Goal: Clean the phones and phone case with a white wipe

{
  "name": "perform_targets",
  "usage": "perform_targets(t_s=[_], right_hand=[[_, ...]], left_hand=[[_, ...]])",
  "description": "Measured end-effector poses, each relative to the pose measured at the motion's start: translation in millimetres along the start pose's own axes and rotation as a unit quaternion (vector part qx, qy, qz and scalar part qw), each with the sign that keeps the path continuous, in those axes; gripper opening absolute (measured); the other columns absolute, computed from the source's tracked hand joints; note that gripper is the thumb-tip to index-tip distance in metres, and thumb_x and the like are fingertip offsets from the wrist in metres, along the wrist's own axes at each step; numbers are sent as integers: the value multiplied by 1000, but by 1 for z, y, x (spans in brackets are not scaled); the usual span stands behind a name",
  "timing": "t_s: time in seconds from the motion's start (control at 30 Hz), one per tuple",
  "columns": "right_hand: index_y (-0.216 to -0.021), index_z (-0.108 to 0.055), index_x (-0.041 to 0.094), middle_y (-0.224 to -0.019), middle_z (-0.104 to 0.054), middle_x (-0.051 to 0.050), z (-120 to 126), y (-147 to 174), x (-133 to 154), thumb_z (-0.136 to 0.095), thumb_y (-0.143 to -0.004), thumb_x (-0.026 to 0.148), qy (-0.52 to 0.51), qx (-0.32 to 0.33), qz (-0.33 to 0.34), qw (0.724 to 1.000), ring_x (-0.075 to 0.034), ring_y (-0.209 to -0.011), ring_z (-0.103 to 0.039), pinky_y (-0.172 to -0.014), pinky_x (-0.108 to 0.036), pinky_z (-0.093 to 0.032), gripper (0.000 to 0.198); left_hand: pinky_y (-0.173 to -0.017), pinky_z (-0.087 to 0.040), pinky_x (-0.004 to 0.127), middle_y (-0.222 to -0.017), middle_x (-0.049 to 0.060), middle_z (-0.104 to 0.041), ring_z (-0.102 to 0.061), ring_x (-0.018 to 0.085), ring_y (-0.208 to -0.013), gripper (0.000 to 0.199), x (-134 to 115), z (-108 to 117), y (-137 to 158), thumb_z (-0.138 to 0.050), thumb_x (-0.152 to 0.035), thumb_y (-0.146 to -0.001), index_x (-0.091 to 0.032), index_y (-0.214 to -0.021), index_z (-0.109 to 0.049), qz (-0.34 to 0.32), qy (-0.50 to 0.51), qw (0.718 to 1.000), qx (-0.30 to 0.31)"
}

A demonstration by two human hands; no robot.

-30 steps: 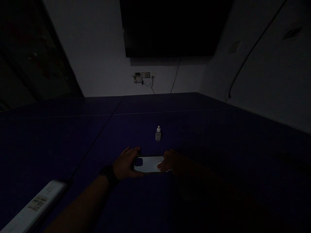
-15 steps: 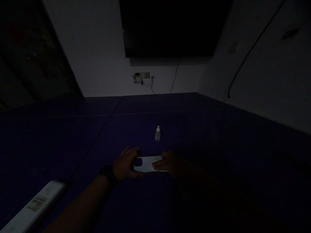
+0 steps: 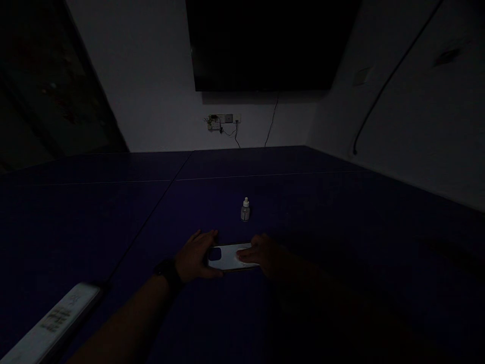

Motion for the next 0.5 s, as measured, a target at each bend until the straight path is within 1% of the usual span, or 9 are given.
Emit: perform_targets(t_s=[0.07,0.13,0.2,0.3,0.4,0.5], right_hand=[[-120,-72,30,-127,-71,0,-1,0,0,-53,-90,13,-1,10,5,1000,-23,-90,-53,-80,-39,-36,39],[-116,-73,31,-124,-73,0,-2,-1,3,-54,-89,13,-7,19,22,1000,-22,-90,-54,-80,-39,-36,38],[-123,-70,31,-127,-71,-1,-3,-4,8,-53,-93,16,-5,26,30,999,-22,-92,-55,-77,-37,-36,37],[-132,-64,32,-134,-67,-2,-1,-7,12,-51,-98,21,8,20,13,1000,-22,-96,-55,-76,-36,-36,38],[-125,-68,32,-130,-69,-1,0,-6,10,-51,-97,18,12,12,3,1000,-22,-93,-55,-76,-37,-35,35],[-120,-70,32,-123,-72,0,-1,-6,9,-55,-93,15,0,27,27,999,-22,-88,-54,-77,-37,-34,35]], left_hand=[[-120,-17,63,-153,18,-46,-44,37,-140,93,0,0,0,-83,-65,-63,-24,-137,-46,-1,-3,1000,-3],[-120,-18,62,-153,17,-46,-44,37,-140,90,-1,0,0,-83,-65,-62,-24,-134,-49,-1,-4,1000,-2],[-120,-19,62,-152,17,-47,-45,37,-140,89,-1,0,0,-84,-63,-61,-24,-133,-49,4,-4,1000,3],[-120,-19,63,-152,18,-48,-45,37,-140,91,-1,0,0,-85,-61,-61,-24,-134,-48,12,-4,1000,7],[-120,-19,63,-153,17,-47,-45,37,-140,91,-1,1,0,-84,-62,-61,-25,-135,-47,9,-2,1000,2],[-120,-19,63,-153,17,-46,-45,38,-139,92,-2,1,-1,-86,-62,-59,-25,-134,-48,9,-3,1000,-1]])
Point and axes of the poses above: each hand's wrist, its own y-axis away from the middle knuckle, its own z-axis out of the back of the hand, x = y × z, the point moved 6 cm from there along -y, towards the middle knuckle
